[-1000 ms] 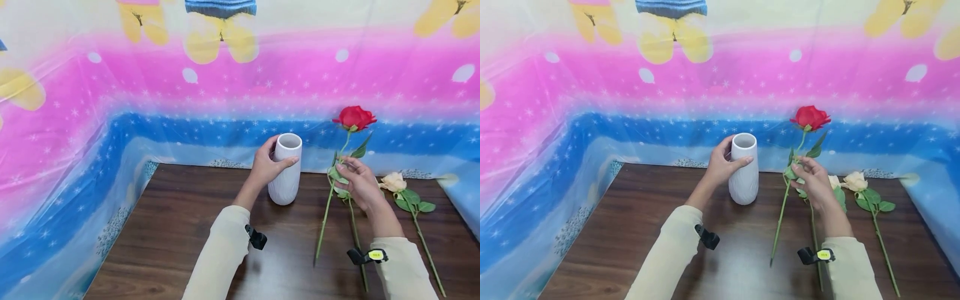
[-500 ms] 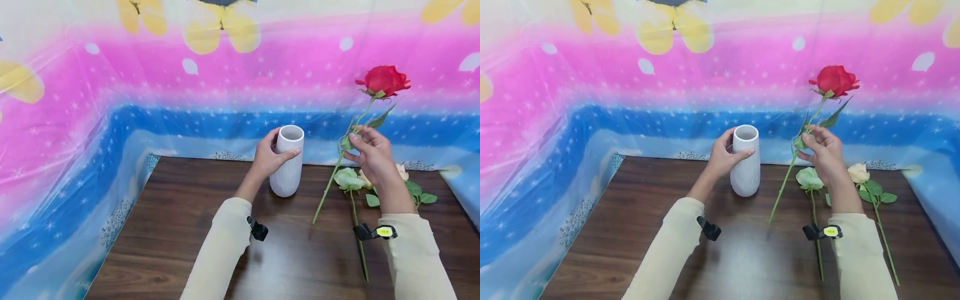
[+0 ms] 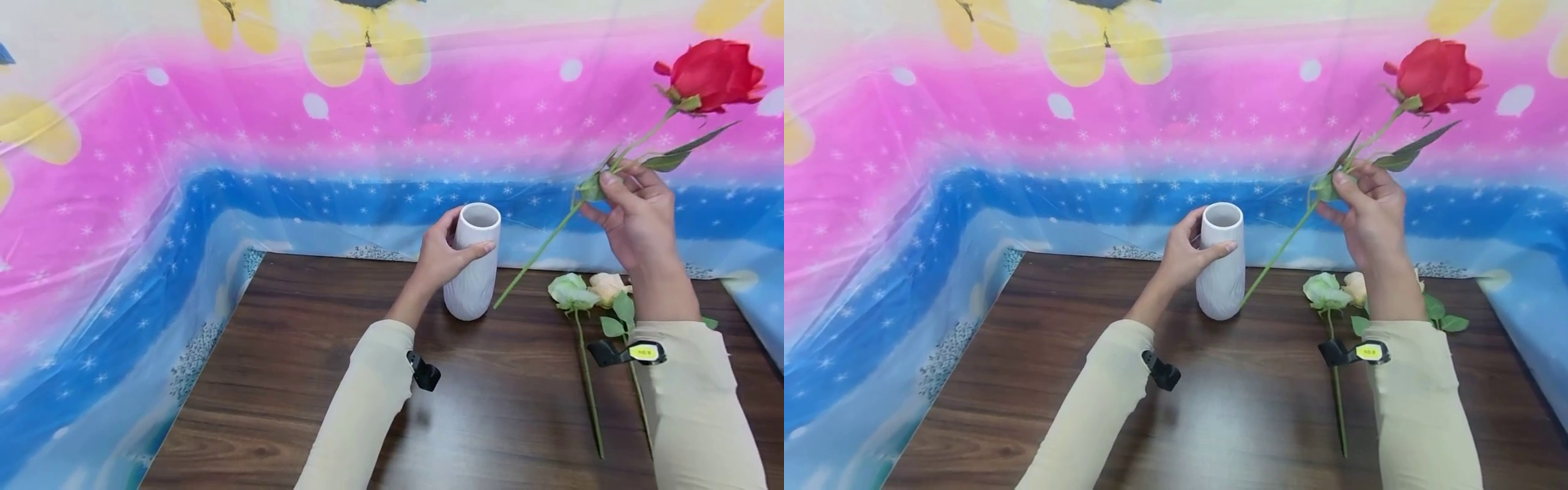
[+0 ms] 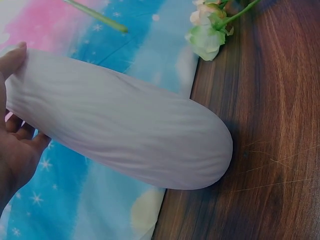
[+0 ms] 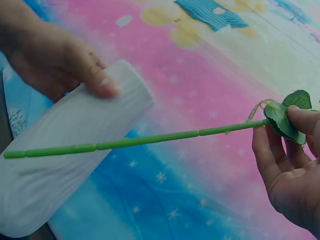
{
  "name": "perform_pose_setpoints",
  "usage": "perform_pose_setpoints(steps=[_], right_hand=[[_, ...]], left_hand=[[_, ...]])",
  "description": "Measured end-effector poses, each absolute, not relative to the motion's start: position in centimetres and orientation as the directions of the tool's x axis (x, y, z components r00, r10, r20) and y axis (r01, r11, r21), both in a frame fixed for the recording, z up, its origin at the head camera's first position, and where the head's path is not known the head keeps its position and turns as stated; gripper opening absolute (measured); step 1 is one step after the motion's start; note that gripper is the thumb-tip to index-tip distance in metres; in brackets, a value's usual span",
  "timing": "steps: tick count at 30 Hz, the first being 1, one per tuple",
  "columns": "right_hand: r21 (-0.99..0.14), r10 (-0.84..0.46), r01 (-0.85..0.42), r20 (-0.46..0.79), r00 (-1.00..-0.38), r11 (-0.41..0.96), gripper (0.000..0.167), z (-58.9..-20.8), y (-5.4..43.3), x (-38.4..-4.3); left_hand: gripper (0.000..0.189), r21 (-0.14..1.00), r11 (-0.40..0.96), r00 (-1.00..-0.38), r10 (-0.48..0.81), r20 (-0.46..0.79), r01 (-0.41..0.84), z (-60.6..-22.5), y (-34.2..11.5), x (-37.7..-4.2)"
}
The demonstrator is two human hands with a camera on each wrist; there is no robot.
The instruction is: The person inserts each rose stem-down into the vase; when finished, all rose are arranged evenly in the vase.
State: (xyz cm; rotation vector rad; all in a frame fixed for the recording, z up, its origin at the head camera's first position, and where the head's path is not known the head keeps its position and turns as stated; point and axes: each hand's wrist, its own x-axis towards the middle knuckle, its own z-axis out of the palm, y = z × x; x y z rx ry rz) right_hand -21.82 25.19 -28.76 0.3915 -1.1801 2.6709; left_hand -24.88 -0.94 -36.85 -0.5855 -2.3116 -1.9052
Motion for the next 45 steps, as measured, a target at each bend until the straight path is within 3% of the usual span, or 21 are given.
perform_pose_setpoints(steps=[8,23,35,45], right_hand=[[-0.613,0.145,-0.353,0.363,-0.920,-0.707,0.008,-26.7,25.1,-22.4],[-0.468,0.310,-0.385,0.231,-0.922,-0.796,0.017,-23.4,26.1,-23.3],[-0.442,0.398,-0.461,0.233,-0.887,-0.769,0.014,-21.8,26.2,-23.7],[-0.457,0.383,-0.457,0.250,-0.889,-0.763,0.013,-21.9,25.4,-23.9]], left_hand=[[0.072,0.926,0.157,-0.924,0.230,0.305,0.344,-36.8,-1.1,-25.0],[0.071,0.923,0.163,-0.922,0.236,0.308,0.350,-36.9,-0.6,-24.9],[0.072,0.928,0.155,-0.923,0.246,0.297,0.340,-36.7,-0.4,-24.8],[0.070,0.928,0.161,-0.924,0.249,0.291,0.336,-36.7,-0.4,-24.8]])
